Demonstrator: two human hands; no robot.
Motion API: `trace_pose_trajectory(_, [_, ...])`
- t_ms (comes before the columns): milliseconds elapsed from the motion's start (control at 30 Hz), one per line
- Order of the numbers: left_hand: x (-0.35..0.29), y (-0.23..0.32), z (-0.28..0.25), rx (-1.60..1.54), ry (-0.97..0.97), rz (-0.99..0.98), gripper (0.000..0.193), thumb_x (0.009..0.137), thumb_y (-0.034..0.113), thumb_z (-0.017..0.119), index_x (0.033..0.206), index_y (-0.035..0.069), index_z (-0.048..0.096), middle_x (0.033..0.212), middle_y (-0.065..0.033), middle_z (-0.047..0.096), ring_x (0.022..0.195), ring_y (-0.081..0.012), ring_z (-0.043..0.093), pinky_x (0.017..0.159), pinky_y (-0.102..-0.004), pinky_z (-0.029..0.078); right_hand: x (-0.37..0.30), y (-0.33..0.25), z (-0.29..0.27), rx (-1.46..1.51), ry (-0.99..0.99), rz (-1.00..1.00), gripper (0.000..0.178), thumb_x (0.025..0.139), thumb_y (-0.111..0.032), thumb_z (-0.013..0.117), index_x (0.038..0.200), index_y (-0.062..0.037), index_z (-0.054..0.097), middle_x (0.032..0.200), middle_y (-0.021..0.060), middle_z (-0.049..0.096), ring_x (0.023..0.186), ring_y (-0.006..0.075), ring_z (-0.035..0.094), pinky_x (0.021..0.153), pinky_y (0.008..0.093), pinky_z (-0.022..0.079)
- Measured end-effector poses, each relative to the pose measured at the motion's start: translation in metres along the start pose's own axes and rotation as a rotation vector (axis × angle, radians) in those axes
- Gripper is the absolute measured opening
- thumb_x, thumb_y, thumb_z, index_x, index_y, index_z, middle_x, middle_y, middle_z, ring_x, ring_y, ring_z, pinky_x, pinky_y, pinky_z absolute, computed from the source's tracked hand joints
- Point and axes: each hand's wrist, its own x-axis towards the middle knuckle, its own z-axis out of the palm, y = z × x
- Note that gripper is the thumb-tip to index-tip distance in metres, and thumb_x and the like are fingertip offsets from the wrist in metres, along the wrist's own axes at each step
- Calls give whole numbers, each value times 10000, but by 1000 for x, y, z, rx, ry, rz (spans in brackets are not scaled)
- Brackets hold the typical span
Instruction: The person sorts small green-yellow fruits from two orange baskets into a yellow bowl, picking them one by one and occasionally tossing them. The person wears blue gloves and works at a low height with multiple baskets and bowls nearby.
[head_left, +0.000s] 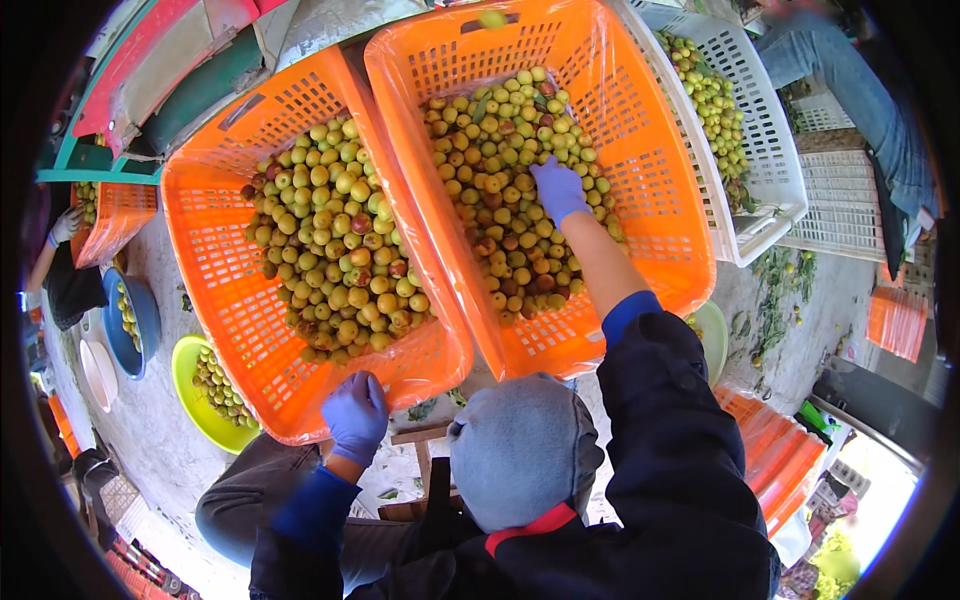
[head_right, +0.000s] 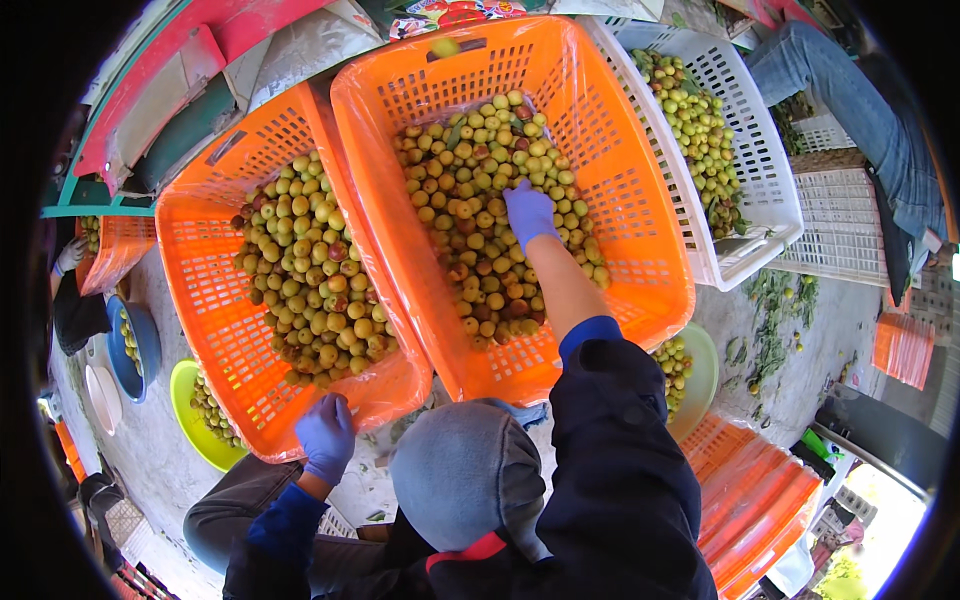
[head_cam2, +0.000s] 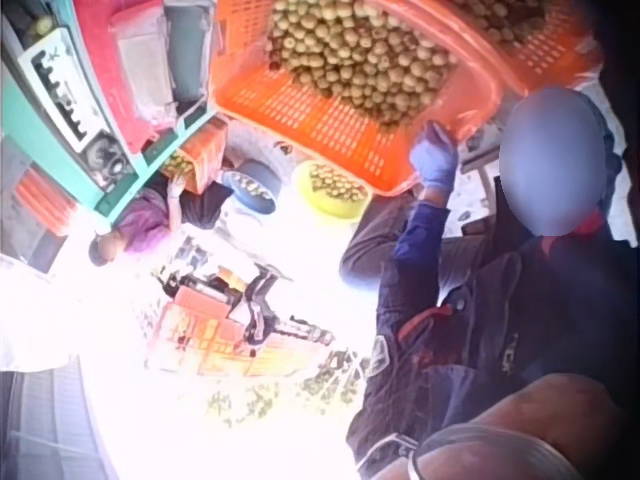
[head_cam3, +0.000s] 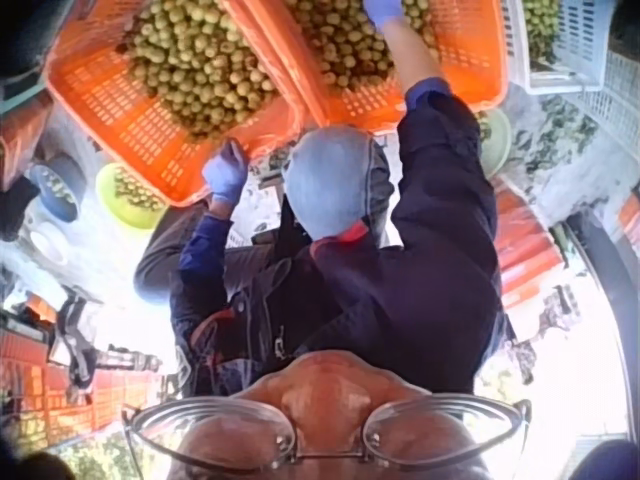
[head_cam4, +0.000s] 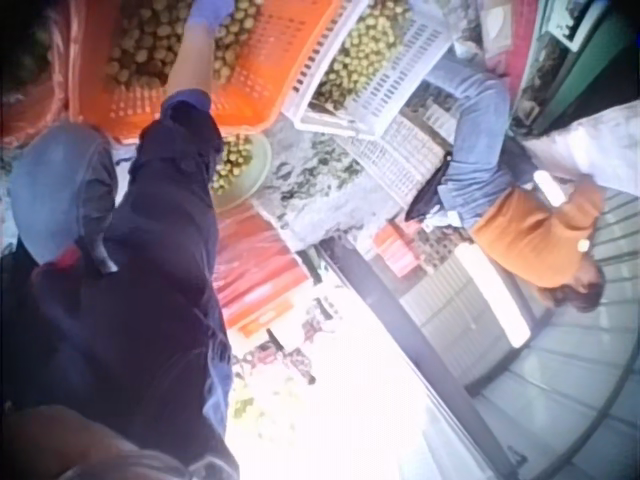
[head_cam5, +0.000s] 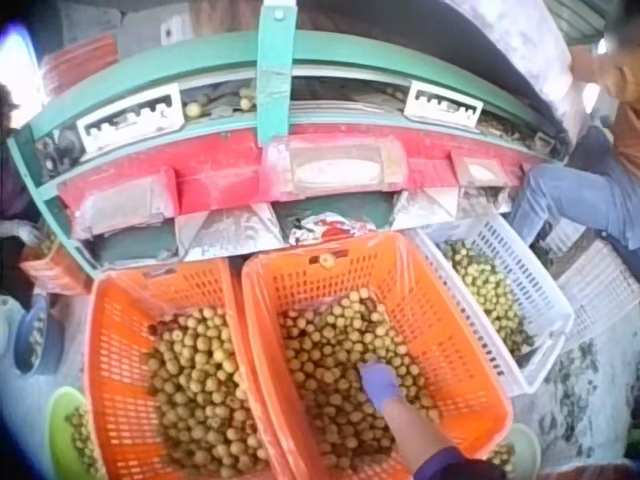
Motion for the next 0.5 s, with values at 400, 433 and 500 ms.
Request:
trace_pose_trajectory(400, [-1,1,0,-15,-4,-2,142,860,164,522,742,88,544,660,-112,571,597,-328,580,517,-442,435,-16,13,12,195,-99,-49,405,868,-13,530,1261,-108,549,1112,129,628,975,319,630,778,416,542])
trace_pose_trajectory(433, [0,2,-1,-17,2,2,141,860,163,521,742,89,543,658,-112,569,597,-328,580,517,-442,435,-21,11,13,150,-63,-76,385,886,-18,514,1259,-103,558,1076,126,641,962,314,635,763,411,546])
trace_pose_trajectory(500, [0,3,-2,-21,13,9,140,860,161,521,742,89,542,655,-111,566,596,-327,579,517,-440,434,-23,5,13,73,-61,-108,377,903,-26,501,1267,-102,560,1054,127,652,956,312,639,758,409,548])
